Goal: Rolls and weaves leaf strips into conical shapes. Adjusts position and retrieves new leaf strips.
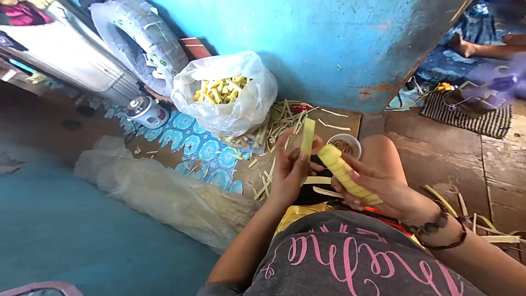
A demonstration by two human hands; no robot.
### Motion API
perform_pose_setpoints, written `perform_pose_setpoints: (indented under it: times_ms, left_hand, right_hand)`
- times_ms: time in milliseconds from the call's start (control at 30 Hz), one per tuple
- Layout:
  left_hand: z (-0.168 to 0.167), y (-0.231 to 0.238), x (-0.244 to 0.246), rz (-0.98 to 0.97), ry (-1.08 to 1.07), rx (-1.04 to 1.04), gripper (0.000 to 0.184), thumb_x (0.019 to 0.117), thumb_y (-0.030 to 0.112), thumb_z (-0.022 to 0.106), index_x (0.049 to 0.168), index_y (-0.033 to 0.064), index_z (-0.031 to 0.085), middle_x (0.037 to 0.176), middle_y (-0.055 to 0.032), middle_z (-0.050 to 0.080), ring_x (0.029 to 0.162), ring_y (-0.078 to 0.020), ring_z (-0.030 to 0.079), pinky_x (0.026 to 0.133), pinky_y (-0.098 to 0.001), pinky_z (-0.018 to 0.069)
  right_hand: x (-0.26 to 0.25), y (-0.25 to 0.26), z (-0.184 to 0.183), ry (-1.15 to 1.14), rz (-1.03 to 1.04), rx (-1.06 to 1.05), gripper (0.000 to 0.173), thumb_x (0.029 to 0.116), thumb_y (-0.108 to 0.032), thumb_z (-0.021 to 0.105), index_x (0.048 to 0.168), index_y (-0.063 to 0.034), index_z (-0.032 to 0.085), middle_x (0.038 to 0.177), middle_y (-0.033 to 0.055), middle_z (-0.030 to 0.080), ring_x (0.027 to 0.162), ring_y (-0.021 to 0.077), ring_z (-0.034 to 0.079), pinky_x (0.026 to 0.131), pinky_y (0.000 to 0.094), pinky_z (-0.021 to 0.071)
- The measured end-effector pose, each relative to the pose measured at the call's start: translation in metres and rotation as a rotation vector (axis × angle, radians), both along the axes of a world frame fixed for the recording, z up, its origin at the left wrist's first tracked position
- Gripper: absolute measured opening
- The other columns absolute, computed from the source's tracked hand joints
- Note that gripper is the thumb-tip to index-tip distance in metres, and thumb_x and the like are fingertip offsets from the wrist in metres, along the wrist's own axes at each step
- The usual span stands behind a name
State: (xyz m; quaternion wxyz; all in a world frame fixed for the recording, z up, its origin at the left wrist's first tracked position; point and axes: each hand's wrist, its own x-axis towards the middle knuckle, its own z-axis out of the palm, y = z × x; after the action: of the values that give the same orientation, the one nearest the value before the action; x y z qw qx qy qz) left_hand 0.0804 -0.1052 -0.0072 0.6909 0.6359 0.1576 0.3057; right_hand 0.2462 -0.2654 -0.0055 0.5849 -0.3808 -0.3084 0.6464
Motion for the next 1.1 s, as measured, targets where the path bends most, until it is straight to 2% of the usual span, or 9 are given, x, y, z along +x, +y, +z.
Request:
perform_pose_setpoints:
  times_ms: [133,233,467,600,667,767,867,967,1100]
  left_hand:
    - [0.004,0.005,-0.001,0.043,-0.14,-0.388,0.017,0.106,0.005,0.04,0.109,0.0186,0.051,0.102,-0.002,0.068,0.08,-0.0076,0.064,0.076,-0.0229,0.0544]
    - [-0.005,0.01,-0.003,0.024,-0.235,-0.217,0.007,0.0994,0.019,0.061,0.095,0.0231,0.065,0.095,0.008,0.063,0.09,-0.0029,0.06,0.085,-0.0228,0.0508]
    - [0.006,0.004,-0.007,0.137,-0.066,0.281,0.03,0.0935,-0.003,0.064,0.123,0.0022,0.063,0.105,-0.0009,0.072,0.079,-0.0049,0.068,0.072,-0.024,0.0595]
    - [0.011,-0.003,-0.005,0.116,-0.007,0.231,0.047,0.0918,-0.002,0.067,0.134,0.0042,0.047,0.097,-0.0031,0.072,0.077,-0.0097,0.07,0.071,-0.0272,0.0607]
    - [0.014,-0.004,-0.004,0.119,0.004,0.222,0.047,0.0919,-0.001,0.069,0.133,0.0041,0.047,0.093,-0.0024,0.073,0.076,-0.009,0.071,0.071,-0.0263,0.0608]
    - [0.017,-0.006,-0.003,0.132,-0.004,0.185,0.042,0.0925,-0.001,0.07,0.129,0.0049,0.051,0.088,-0.0014,0.074,0.074,-0.0076,0.071,0.068,-0.0233,0.0592]
    - [0.017,-0.003,-0.003,0.129,0.013,0.189,0.027,0.0925,-0.001,0.07,0.118,0.0018,0.064,0.09,-0.0012,0.074,0.075,-0.0073,0.071,0.07,-0.0245,0.061]
    - [0.022,0.001,-0.005,0.061,0.112,0.244,0.012,0.0935,0.011,0.073,0.103,0.0032,0.073,0.101,-0.0029,0.065,0.08,-0.0048,0.065,0.07,-0.0216,0.0593]
    - [0.032,0.005,-0.008,-0.062,0.345,0.3,0.017,0.101,0.02,0.065,0.101,0.0036,0.069,0.084,0.0005,0.07,0.07,-0.0025,0.066,0.066,-0.0203,0.057]
  right_hand:
    - [0.007,0.0,0.006,-0.285,-0.104,0.06,0.057,0.1085,-0.028,0.043,0.163,-0.0226,0.025,0.104,0.0003,0.067,0.068,0.0047,0.059,0.061,0.0173,0.0511]
    - [0.005,0.001,0.005,-0.555,-0.159,0.13,0.058,0.1087,-0.026,0.045,0.163,-0.0212,0.025,0.107,-0.0026,0.067,0.071,0.0019,0.058,0.062,0.0152,0.049]
    - [0.02,0.007,0.02,-1.073,-0.451,0.307,0.056,0.1071,-0.033,0.051,0.16,-0.0295,0.035,0.113,-0.0023,0.067,0.084,0.0001,0.062,0.074,0.0181,0.0544]
    - [0.023,0.021,0.015,-1.685,-0.606,0.287,0.047,0.1068,-0.026,0.049,0.154,-0.0272,0.049,0.114,0.0182,0.064,0.082,0.0315,0.066,0.062,0.0506,0.0528]
    - [0.017,0.024,0.008,-1.844,-0.602,0.335,0.042,0.1057,-0.023,0.049,0.146,-0.0301,0.059,0.114,0.0237,0.063,0.084,0.038,0.067,0.061,0.0506,0.0549]
    - [0.014,0.022,0.008,-1.738,-0.578,0.381,0.04,0.1057,-0.023,0.05,0.143,-0.0285,0.062,0.111,0.0186,0.063,0.086,0.03,0.066,0.064,0.0428,0.0548]
    - [0.013,0.011,0.02,-0.945,-0.196,0.274,0.048,0.1081,-0.028,0.049,0.155,-0.0192,0.045,0.115,-0.0045,0.069,0.082,-0.0017,0.06,0.071,0.0137,0.0502]
    - [0.008,0.007,0.021,-0.278,0.076,0.128,0.069,0.1019,-0.038,0.061,0.16,-0.0205,0.028,0.102,0.0015,0.069,0.067,0.0068,0.064,0.058,0.0204,0.0564]
    - [-0.008,0.008,0.007,-1.165,-0.149,0.223,0.067,0.0978,-0.04,0.065,0.151,-0.0042,0.044,0.108,0.0026,0.071,0.084,0.0087,0.068,0.071,0.0261,0.0591]
